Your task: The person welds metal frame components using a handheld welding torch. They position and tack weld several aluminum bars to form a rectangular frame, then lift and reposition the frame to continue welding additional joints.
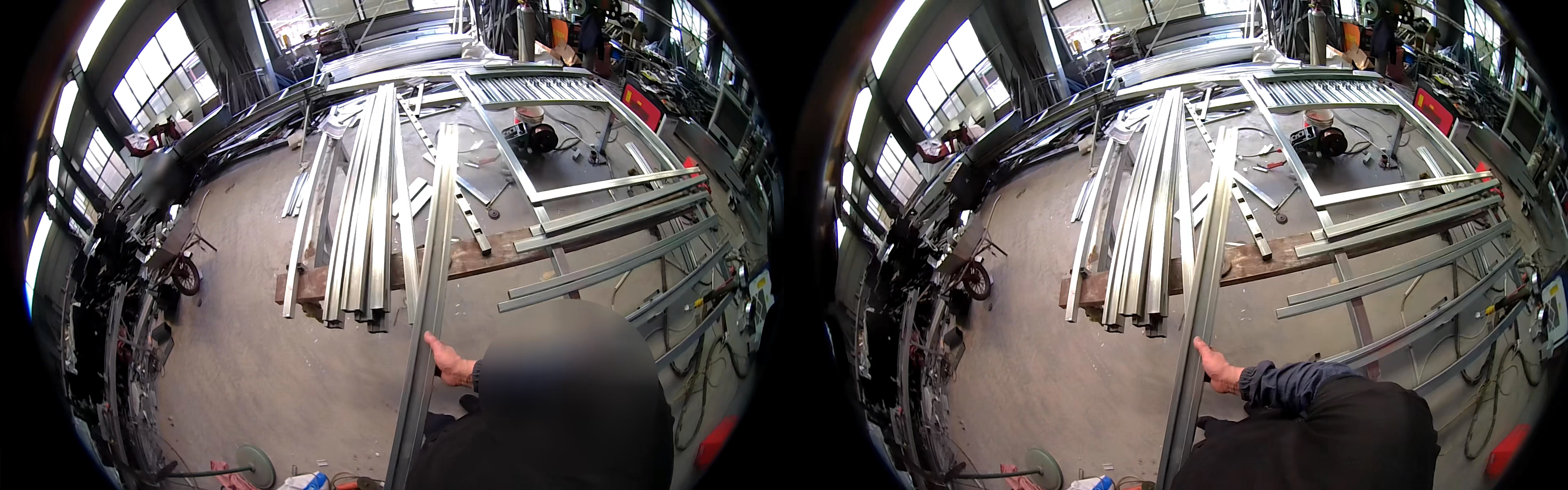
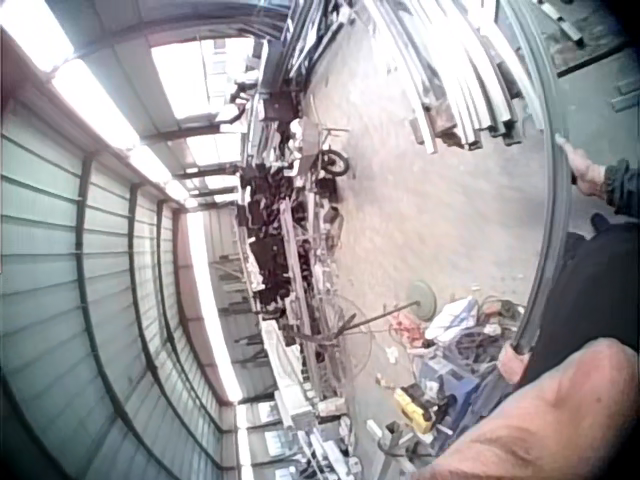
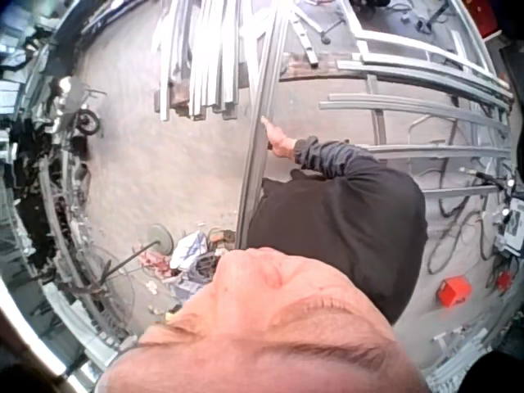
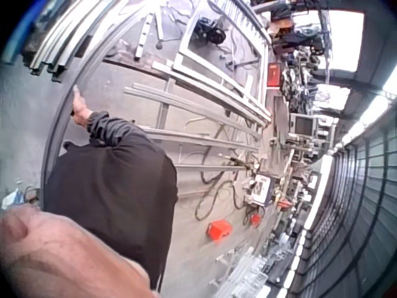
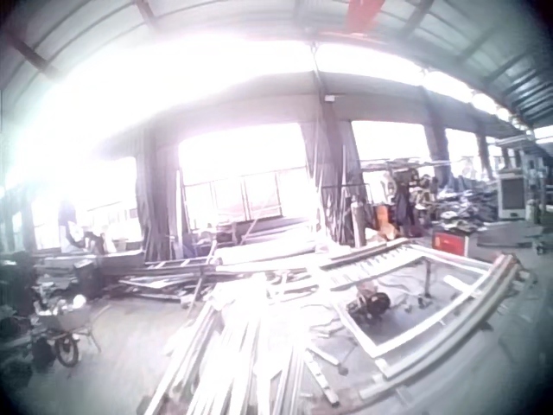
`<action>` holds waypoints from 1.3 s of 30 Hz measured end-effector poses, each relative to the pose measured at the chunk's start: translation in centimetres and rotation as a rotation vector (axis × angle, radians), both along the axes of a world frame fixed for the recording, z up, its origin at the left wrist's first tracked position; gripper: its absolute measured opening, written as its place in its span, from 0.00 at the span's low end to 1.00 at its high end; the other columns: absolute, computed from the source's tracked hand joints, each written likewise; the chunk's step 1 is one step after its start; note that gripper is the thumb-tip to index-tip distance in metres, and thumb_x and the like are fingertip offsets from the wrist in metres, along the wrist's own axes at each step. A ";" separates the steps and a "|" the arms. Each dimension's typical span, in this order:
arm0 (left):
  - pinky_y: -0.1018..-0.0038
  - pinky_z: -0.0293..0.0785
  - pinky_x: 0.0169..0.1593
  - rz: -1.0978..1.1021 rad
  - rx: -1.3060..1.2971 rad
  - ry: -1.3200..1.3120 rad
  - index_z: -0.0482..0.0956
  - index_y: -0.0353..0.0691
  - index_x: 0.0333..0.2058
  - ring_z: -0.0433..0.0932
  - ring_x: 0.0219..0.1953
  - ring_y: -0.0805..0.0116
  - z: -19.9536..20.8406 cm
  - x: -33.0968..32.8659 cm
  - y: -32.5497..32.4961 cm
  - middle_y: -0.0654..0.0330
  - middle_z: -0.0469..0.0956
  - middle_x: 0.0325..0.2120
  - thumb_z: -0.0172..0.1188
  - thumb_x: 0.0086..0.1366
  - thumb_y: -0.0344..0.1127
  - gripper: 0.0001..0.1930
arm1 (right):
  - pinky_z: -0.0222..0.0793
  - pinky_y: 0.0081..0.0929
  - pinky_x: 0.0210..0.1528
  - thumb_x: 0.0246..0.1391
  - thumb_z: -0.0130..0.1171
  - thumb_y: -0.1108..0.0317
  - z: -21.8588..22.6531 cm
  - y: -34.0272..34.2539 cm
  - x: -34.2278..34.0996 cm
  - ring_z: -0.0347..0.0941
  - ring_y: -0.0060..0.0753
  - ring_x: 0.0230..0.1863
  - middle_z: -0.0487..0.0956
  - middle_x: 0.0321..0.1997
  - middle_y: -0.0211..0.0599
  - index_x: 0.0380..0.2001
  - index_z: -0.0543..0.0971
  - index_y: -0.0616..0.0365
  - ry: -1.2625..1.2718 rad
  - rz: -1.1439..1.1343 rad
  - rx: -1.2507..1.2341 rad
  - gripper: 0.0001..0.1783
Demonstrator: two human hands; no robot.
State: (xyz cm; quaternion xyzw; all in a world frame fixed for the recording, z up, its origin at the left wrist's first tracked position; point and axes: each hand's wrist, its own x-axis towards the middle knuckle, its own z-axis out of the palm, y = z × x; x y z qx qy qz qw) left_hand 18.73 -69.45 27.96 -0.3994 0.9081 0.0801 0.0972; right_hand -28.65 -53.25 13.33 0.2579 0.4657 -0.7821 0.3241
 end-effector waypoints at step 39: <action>0.49 0.77 0.61 -0.227 0.222 0.185 0.71 0.33 0.68 0.82 0.56 0.37 -4.0 -70.6 -7.9 0.38 0.83 0.53 0.84 0.45 0.54 0.55 | 0.52 0.50 0.83 0.72 0.54 0.34 2.2 -5.9 -38.4 0.55 0.67 0.82 0.59 0.81 0.70 0.79 0.62 0.68 0.676 0.519 0.425 0.51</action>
